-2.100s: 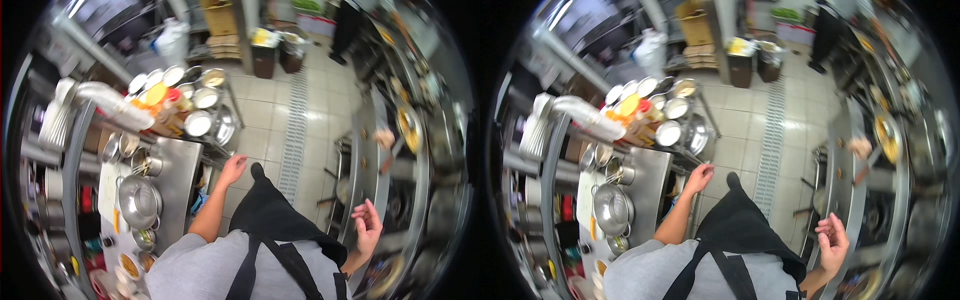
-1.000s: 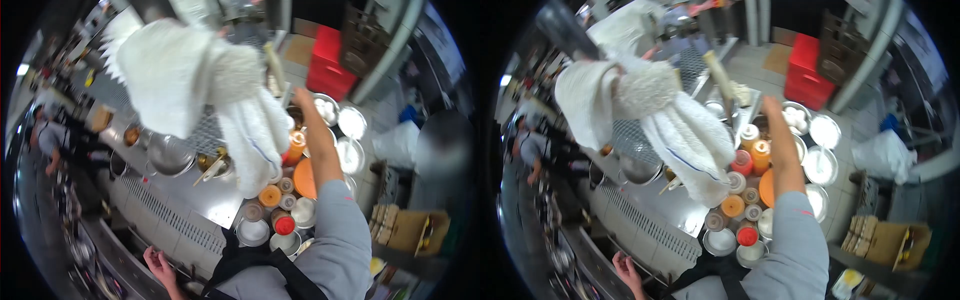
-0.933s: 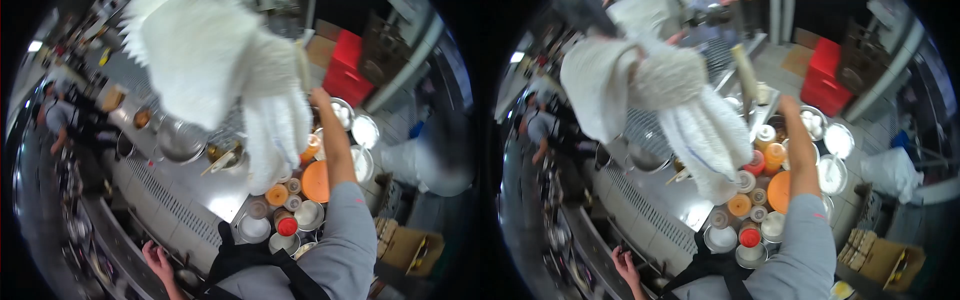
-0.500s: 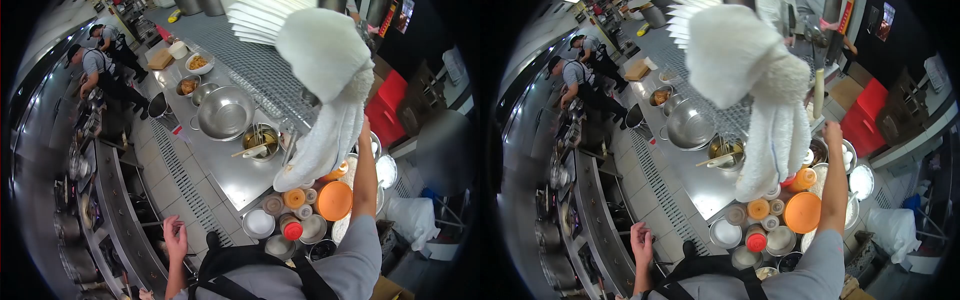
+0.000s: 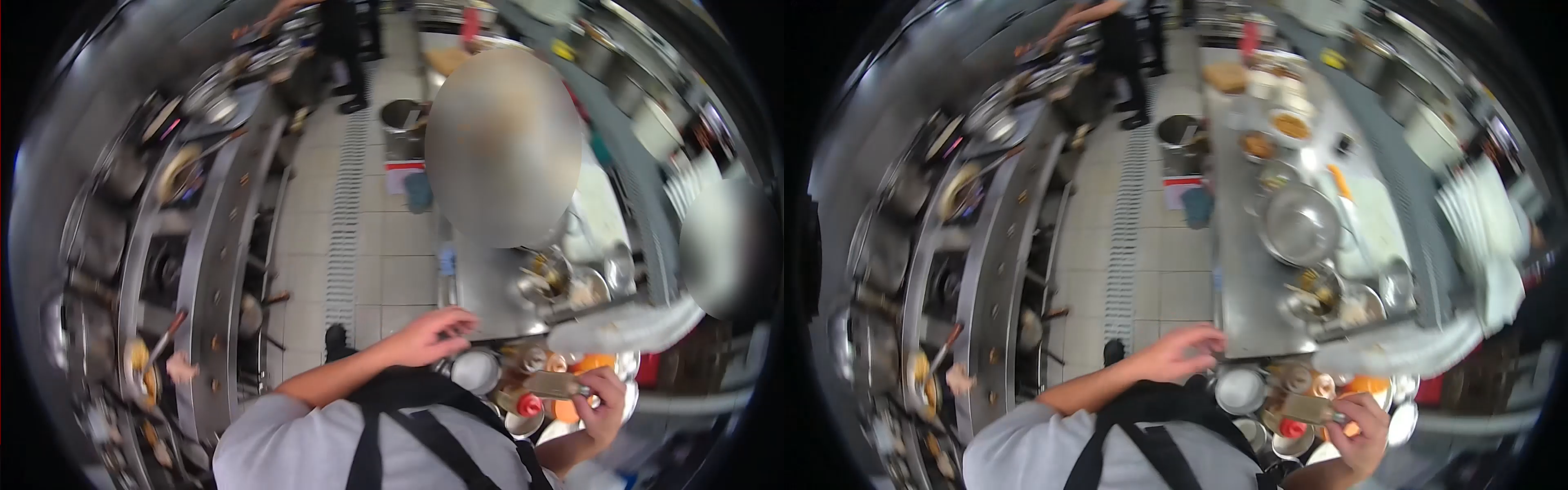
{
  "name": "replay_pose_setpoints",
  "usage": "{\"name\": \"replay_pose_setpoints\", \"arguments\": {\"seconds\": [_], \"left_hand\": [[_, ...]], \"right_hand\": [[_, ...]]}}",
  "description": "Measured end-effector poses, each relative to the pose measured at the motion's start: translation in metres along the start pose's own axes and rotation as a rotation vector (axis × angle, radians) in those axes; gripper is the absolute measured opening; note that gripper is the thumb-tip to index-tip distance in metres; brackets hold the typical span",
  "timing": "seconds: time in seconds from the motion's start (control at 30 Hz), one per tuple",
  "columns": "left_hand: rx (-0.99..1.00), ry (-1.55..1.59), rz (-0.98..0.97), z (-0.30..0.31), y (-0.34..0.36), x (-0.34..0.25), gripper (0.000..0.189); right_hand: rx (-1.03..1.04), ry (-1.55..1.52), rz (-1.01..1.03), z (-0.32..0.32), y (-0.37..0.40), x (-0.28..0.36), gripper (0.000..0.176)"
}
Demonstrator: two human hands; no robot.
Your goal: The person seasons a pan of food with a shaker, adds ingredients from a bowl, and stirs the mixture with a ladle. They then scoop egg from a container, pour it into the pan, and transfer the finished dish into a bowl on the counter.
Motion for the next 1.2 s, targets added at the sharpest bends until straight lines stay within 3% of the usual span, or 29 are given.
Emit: {"name": "replay_pose_setpoints", "arguments": {"seconds": [0.07,0.17,0.2,0.27,0.33,0.4,0.5,0.6,0.63,0.77,0.87,0.93,0.97,1.03,1.1,1.17,1.2], "left_hand": [[0.062,0.098,-0.007,0.012,0.01,-0.005,0.059],[-0.062,0.58,-0.068,0.062,0.049,0.005,0.063],[-0.09,0.566,-0.075,0.086,0.066,0.003,0.063],[-0.36,0.632,-0.102,0.148,0.112,0.003,0.061],[-0.502,0.546,-0.194,0.209,0.158,-0.01,0.056],[-0.864,0.2,-0.302,0.265,0.218,-0.038,0.053],[-1.047,-0.003,-0.334,0.318,0.288,-0.052,0.049],[-1.249,0.136,-0.344,0.353,0.349,-0.04,0.049],[-1.361,0.215,-0.376,0.362,0.369,-0.035,0.047],[-1.632,0.205,-0.418,0.399,0.439,-0.029,0.046],[-1.823,0.134,-0.459,0.446,0.48,-0.032,0.047],[-1.891,-0.071,-0.318,0.49,0.506,-0.044,0.046],[-1.935,-0.203,-0.229,0.513,0.517,-0.051,0.045],[-1.965,-0.378,0.009,0.567,0.536,-0.069,0.046],[-1.943,-0.511,0.229,0.62,0.547,-0.084,0.047],[-1.914,-0.68,0.467,0.668,0.556,-0.094,0.044],[-1.924,-0.689,0.481,0.685,0.554,-0.099,0.044]], "right_hand": [[0.076,-0.059,0.181,-0.056,-0.074,0.027,0.03],[0.149,-0.167,0.296,-0.143,-0.177,0.078,0.029],[0.175,-0.195,0.344,-0.171,-0.207,0.099,0.029],[0.242,-0.254,0.429,-0.228,-0.258,0.136,0.027],[0.326,-0.282,0.539,-0.284,-0.304,0.183,0.026],[0.452,-0.373,0.585,-0.338,-0.342,0.221,0.026],[0.608,-0.449,0.753,-0.409,-0.385,0.277,0.033],[0.829,-0.459,0.879,-0.468,-0.426,0.324,0.045],[0.915,-0.512,0.834,-0.489,-0.447,0.332,0.055],[0.568,0.137,0.937,-0.581,-0.589,0.338,0.06],[0.559,0.342,0.887,-0.67,-0.685,0.32,0.064],[0.437,0.754,0.915,-0.713,-0.728,0.317,0.065],[0.446,0.745,0.936,-0.745,-0.755,0.299,0.065],[0.984,0.237,0.98,-0.824,-0.79,0.26,0.057],[1.034,0.006,1.039,-0.815,-0.79,0.275,0.045],[1.565,-0.246,0.352,-0.798,-0.777,0.275,0.026],[1.579,-0.253,0.362,-0.794,-0.778,0.278,0.026]]}}
Point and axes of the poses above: each hand's wrist, its own y-axis away from the middle knuckle, its own z-axis out of the back of the hand, x = y × z, the point moved 8 cm from there along -y, towards the middle knuckle, and after that the axes turned 10 degrees about x, right-handed, at the moved point
